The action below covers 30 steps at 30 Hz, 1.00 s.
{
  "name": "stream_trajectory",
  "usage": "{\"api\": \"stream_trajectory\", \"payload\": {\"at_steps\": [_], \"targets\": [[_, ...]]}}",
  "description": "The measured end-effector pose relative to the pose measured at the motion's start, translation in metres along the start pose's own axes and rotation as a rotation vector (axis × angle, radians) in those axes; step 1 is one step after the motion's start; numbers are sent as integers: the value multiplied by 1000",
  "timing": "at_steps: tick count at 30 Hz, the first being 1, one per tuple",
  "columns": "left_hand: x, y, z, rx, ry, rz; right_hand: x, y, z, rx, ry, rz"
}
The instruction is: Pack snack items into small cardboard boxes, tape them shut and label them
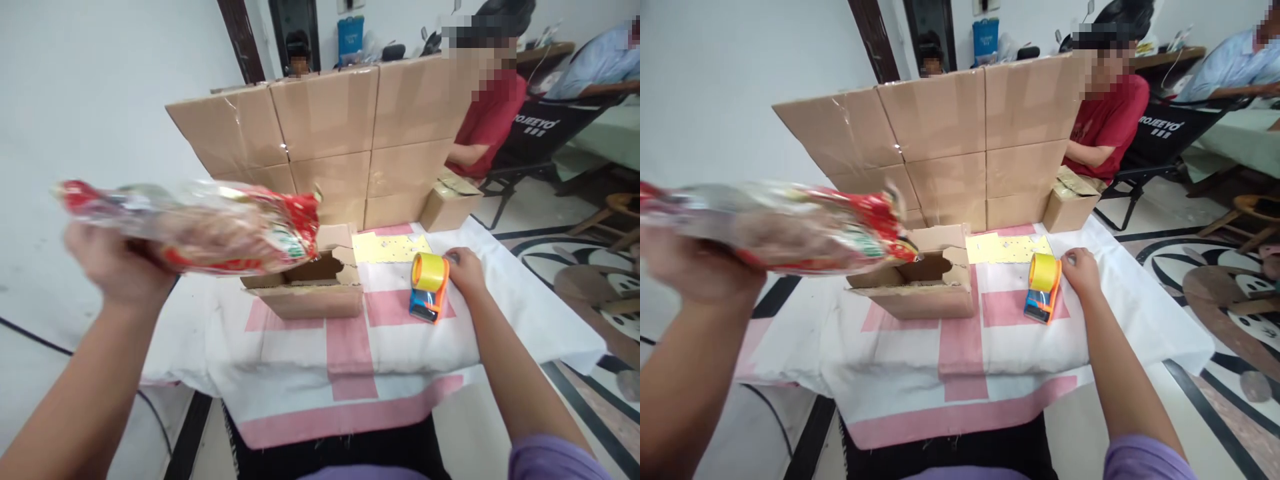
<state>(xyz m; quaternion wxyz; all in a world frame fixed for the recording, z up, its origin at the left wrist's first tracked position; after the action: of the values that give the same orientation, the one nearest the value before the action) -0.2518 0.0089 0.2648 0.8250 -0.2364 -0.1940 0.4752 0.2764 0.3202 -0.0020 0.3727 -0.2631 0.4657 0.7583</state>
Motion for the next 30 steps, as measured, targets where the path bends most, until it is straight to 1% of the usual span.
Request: {"api": "stream_trajectory", "payload": {"at_steps": [2, 4, 5, 6, 7, 12, 15, 17, 18, 19, 20, 21, 23, 24, 25, 26, 27, 28, 30], "targets": [[21, -11, -12, 62, 155, 17, -2, 2, 0, 41, -22, 67], [38, -15, -25, 27, 333, 65, -3, 3, -1, 73, -42, 110], [44, -14, -31, -19, 381, 77, -3, 3, -1, 86, -51, 124], [49, -12, -37, -67, 398, 72, -4, 3, -1, 95, -58, 134], [53, -8, -42, -109, 390, 56, -4, 2, -1, 104, -63, 142], [61, 14, -62, -217, 255, -24, -3, 1, -1, 120, -71, 183], [66, 23, -76, -381, 226, -101, -3, 2, -1, 123, -77, 198], [69, 26, -86, -484, 248, -141, -3, 2, -1, 126, -79, 201], [70, 27, -90, -513, 278, -146, -3, 2, -1, 126, -79, 201], [71, 28, -93, -528, 337, -130, -3, 1, -1, 126, -78, 200], [70, 29, -95, -528, 438, -85, -3, 1, -1, 125, -76, 200], [69, 30, -96, -510, 575, 1, -3, 1, -1, 123, -74, 199], [63, 32, -94, -413, 876, 310, -3, 1, 0, 120, -70, 198], [59, 32, -92, -347, 993, 499, -3, 1, 0, 119, -68, 198], [54, 31, -89, -281, 1061, 669, -3, 1, 0, 119, -68, 197], [50, 29, -86, -222, 1084, 800, -3, 1, 0, 120, -68, 198], [46, 25, -82, -167, 1072, 877, -3, 2, -1, 121, -69, 198], [44, 20, -79, -109, 1050, 895, -3, 2, -1, 122, -70, 199], [43, 7, -76, 3, 1012, 781, -4, 3, -1, 124, -70, 202]]}}
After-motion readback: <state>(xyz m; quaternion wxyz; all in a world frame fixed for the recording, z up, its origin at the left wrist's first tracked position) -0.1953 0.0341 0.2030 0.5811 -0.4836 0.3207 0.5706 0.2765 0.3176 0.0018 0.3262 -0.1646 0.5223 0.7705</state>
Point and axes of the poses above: each hand's wrist, its own z-axis towards the middle knuckle, its own x-axis out of the palm, y = z × x, the point moved 1 cm from there along z, towards the middle knuckle, and after that the axes turned 4 degrees about -y, right-handed, at the moved point
